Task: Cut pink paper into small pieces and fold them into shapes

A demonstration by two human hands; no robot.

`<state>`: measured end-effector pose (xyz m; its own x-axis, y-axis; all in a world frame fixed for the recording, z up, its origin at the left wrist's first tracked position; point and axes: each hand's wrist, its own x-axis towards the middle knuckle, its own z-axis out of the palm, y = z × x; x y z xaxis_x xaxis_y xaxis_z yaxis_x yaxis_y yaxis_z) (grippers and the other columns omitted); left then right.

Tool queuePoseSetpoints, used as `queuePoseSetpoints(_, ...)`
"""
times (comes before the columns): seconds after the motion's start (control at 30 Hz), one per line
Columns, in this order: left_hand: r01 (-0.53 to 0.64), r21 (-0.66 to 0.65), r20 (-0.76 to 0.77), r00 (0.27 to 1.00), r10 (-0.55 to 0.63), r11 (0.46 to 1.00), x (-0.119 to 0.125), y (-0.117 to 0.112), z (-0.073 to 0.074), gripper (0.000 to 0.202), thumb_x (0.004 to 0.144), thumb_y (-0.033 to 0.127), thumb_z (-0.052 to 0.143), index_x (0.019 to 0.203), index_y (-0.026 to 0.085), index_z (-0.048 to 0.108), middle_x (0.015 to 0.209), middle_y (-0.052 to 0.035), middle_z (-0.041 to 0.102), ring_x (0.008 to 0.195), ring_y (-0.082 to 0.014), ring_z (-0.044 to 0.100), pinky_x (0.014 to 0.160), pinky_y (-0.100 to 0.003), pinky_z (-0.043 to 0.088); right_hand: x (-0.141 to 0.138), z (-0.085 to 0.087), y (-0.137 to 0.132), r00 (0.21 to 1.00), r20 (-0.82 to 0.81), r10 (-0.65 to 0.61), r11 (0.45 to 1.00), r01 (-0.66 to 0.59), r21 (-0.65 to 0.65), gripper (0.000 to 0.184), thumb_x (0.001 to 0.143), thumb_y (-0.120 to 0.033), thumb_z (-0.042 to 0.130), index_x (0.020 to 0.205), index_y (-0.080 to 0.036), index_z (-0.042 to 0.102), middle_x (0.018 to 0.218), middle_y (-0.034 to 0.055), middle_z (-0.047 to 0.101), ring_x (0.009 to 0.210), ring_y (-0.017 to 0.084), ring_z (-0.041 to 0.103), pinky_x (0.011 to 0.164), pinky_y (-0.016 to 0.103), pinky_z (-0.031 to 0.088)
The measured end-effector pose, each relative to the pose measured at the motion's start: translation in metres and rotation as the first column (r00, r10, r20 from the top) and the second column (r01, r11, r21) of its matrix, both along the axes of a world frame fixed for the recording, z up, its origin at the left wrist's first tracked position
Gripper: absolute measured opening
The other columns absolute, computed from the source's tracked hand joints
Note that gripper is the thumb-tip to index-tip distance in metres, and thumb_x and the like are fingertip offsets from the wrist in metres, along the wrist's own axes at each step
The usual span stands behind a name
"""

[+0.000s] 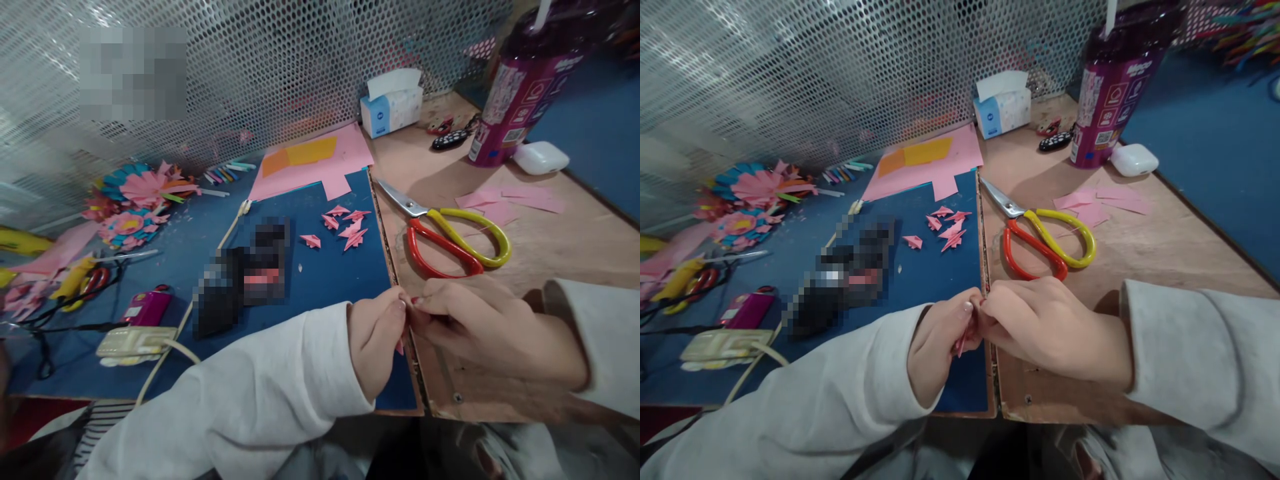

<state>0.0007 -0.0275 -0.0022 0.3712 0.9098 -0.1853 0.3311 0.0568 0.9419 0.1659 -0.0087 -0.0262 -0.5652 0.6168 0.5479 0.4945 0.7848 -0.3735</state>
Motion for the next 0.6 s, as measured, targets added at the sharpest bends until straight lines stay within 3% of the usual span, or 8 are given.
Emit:
queuePoseSetpoints(0.13,-0.009,0.003,-0.026,1.000,0.009,1.000,0.0002,0.0010,0.0006,0.044,0.090,0.046,0.023,0.065,0.018,0.045,0.050,0.0020,0.038,0.048,-0.0099,0.037,0.049,-0.024,0.032,0.0001,-0.0002,0.0004,1.000,0.010,0.026,0.999,-0.026,-0.028,0.019,0.088,-0.023,0.045,0.071,-0.021,0.053,0.064,-0.0005,0.059,0.054,0.011,0.053,0.050,0.024,0.039)
queuePoseSetpoints(0.4,0.084,0.006,-0.113,0.990,-0.083,0.996,-0.0045,0.0052,0.0041,0.046,0.090,0.047,0.021,0.068,0.017,0.049,0.050,0.0015,0.040,0.049,-0.0108,0.039,0.050,-0.025,0.034,0.0009,0.0004,0.0016,0.999,0.034,0.041,0.999,-0.041,-0.005,0.019,0.088,-0.021,0.043,0.072,-0.020,0.052,0.065,0.0002,0.060,0.055,0.012,0.054,0.051,0.025,0.038)
queuePoseSetpoints(0.6,0.079,0.108,-0.168,0.984,-0.060,0.991,-0.0030,0.0033,0.0055,0.045,0.091,0.044,0.019,0.066,0.018,0.045,0.050,0.0016,0.041,0.048,-0.0103,0.039,0.051,-0.025,0.033,-0.0006,0.0031,-0.0002,0.999,-0.005,0.032,0.999,-0.031,0.043,0.019,0.088,-0.021,0.044,0.070,-0.020,0.051,0.063,-0.0001,0.059,0.054,0.012,0.053,0.049,0.025,0.037)
